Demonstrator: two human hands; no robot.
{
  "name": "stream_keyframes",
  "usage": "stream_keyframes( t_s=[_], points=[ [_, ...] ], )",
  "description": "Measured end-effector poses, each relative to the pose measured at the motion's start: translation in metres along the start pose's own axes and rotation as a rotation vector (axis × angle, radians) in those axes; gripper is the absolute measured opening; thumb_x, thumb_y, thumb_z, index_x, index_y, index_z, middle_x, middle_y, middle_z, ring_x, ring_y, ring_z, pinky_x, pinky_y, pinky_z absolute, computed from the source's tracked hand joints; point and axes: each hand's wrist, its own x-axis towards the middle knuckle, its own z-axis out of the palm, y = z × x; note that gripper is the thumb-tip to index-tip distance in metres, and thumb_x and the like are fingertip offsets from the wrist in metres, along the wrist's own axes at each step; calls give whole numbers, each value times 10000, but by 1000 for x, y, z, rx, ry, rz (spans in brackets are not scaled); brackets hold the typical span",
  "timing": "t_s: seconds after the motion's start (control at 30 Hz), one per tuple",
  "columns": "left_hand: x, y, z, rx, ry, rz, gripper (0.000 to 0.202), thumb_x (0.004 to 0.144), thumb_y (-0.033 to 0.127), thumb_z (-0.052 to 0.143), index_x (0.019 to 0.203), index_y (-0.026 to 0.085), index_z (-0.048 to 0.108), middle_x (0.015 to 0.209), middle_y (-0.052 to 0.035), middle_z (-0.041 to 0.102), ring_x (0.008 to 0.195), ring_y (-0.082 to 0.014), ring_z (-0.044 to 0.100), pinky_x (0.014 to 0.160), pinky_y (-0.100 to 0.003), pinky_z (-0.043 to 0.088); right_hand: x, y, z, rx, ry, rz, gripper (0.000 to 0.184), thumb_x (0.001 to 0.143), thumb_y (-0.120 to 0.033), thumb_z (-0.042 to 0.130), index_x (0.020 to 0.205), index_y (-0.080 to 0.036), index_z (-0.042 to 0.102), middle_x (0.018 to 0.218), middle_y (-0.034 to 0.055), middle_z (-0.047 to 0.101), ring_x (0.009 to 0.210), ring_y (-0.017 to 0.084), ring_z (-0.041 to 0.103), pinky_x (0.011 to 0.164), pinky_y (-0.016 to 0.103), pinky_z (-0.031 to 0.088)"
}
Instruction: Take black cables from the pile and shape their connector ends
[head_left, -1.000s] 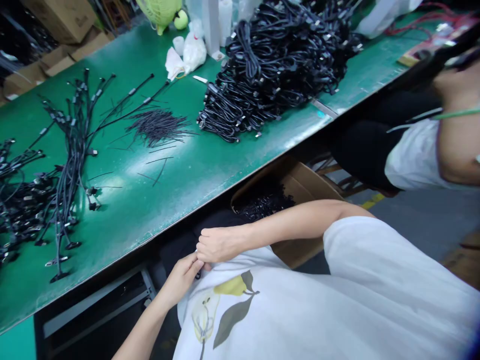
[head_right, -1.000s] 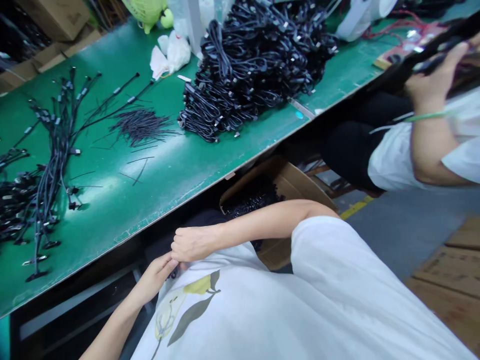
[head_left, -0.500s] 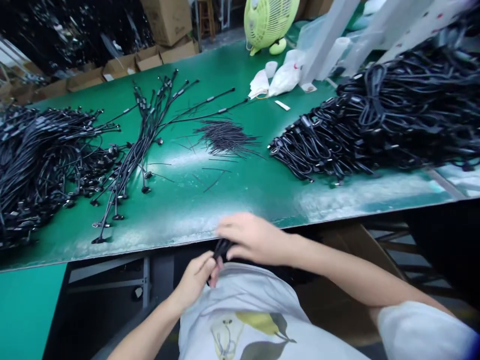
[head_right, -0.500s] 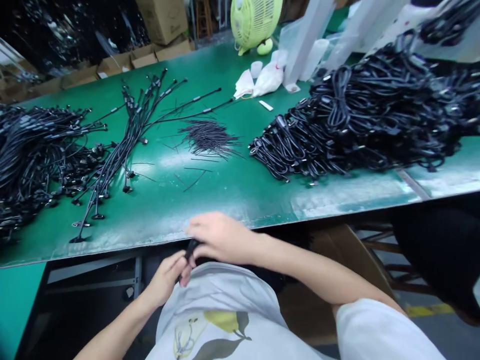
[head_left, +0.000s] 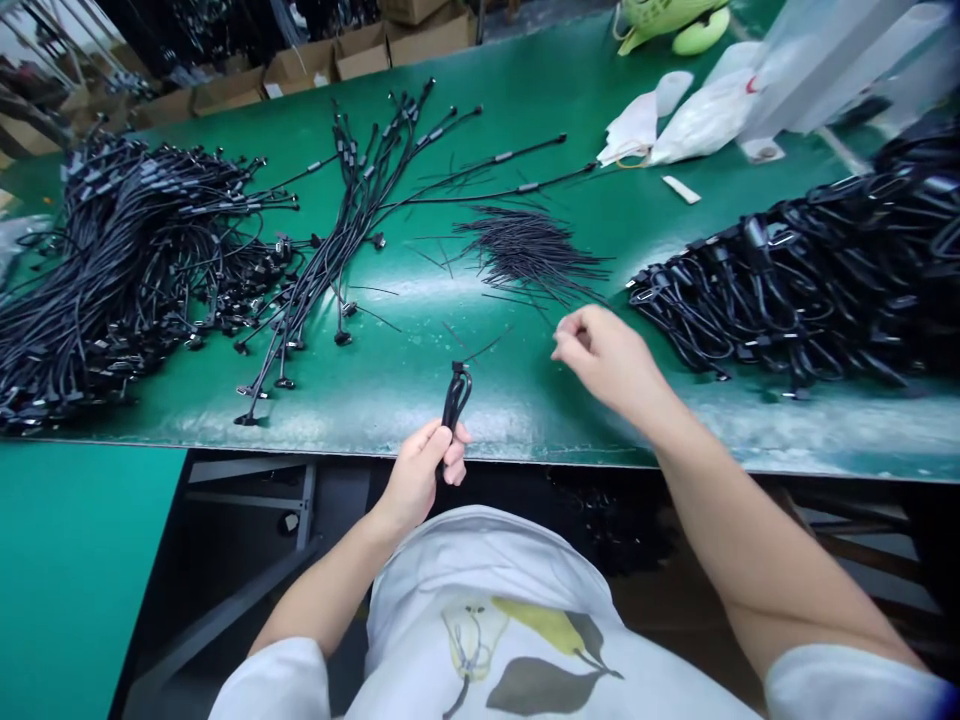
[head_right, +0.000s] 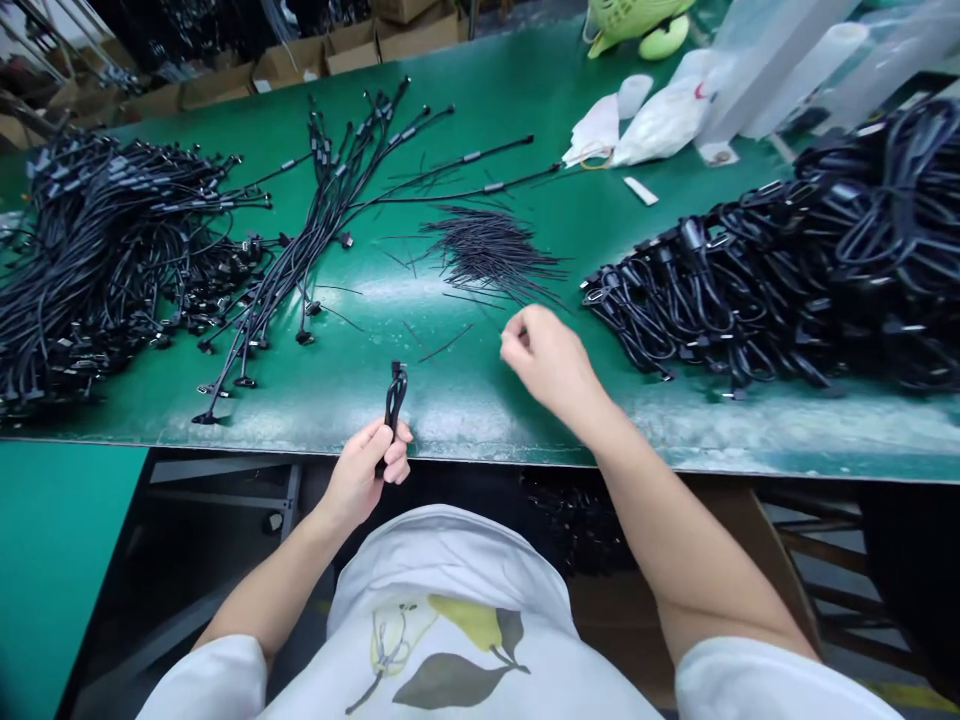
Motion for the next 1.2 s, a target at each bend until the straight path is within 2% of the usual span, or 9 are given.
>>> stream_keyframes(
  t_s=[0.13, 0.27, 0.4, 0.5, 0.6, 0.67, 0.77, 1.0, 1.2],
  points=[
    [3, -2, 5, -33, -73, -44, 556, 810, 481, 673, 1222, 155, 489, 599, 86, 414, 433, -41, 370, 480, -210, 347, -55, -21, 22, 461, -331, 35, 130, 848, -313, 512, 885, -190, 497, 671, -19, 576, 593, 125, 559, 578, 237, 443],
    [4, -9, 7, -7, -127, -72, 619, 830, 472, 650, 1319, 153, 443, 614, 85, 405, 439, -43, 364, 488, -210, 350, -84, -35, 48, 474, -314, -73, 159, 851, -221, 474, 949, -172, 589, 792, 3, 595, 634, 103, 529, 596, 219, 429],
    [-1, -17, 8, 260, -70, 62, 469, 906, 465, 528, 1225, 123, 566, 647, 49, 429, 507, -70, 403, 553, -232, 376, -94, -40, 52, 210, -120, -351, 154, 866, -122, 452, 869, -149, 603, 752, 16, 568, 620, 104, 500, 577, 221, 382],
    [-4, -17, 8, 585, 30, 242, 396, 925, 408, 496, 1210, 154, 601, 680, 13, 517, 591, -113, 453, 661, -264, 404, -94, -42, 43, -170, 55, -715, 188, 929, -130, 440, 845, -147, 607, 689, 22, 545, 618, 130, 483, 590, 269, 352],
    [-2, -13, 8, 736, 43, 291, 313, 907, 357, 509, 1127, 177, 640, 702, -10, 574, 618, -136, 476, 681, -279, 409, -86, -45, 28, -413, 45, -1084, 243, 954, -104, 390, 954, -131, 632, 914, 89, 634, 788, 168, 548, 672, 313, 386],
    [-1, -9, 7, 705, -15, 205, 266, 896, 379, 509, 914, 163, 663, 625, -3, 557, 581, -131, 482, 635, -271, 402, -79, -50, 18, -534, 5, -1245, 292, 952, -86, 354, 1049, -111, 629, 1167, 136, 605, 995, 212, 548, 789, 352, 417],
    [-2, -3, 7, 475, -125, -7, 368, 818, 495, 588, 662, 165, 549, 506, 14, 506, 499, -114, 474, 545, -253, 383, -73, -61, 6, -717, -64, -1401, 320, 937, -93, 343, 1058, -94, 640, 1151, 158, 607, 1010, 242, 542, 853, 384, 424],
    [-7, 4, 7, 184, -174, -272, 441, 637, 528, 757, 661, 144, 541, 486, 47, 465, 430, -63, 406, 477, -239, 380, -79, -78, 7, -951, -40, -1527, 499, 818, -29, 246, 1057, -81, 681, 1070, 198, 627, 864, 260, 553, 754, 395, 428],
    [-7, 12, 4, 95, -191, -362, 386, 582, 396, 816, 655, 149, 529, 488, 58, 463, 431, -49, 384, 472, -224, 366, -75, -84, 13, -1008, -110, -1596, 377, 762, -75, 340, 830, -140, 706, 717, 149, 552, 641, 254, 457, 576, 394, 331]
  ],
)
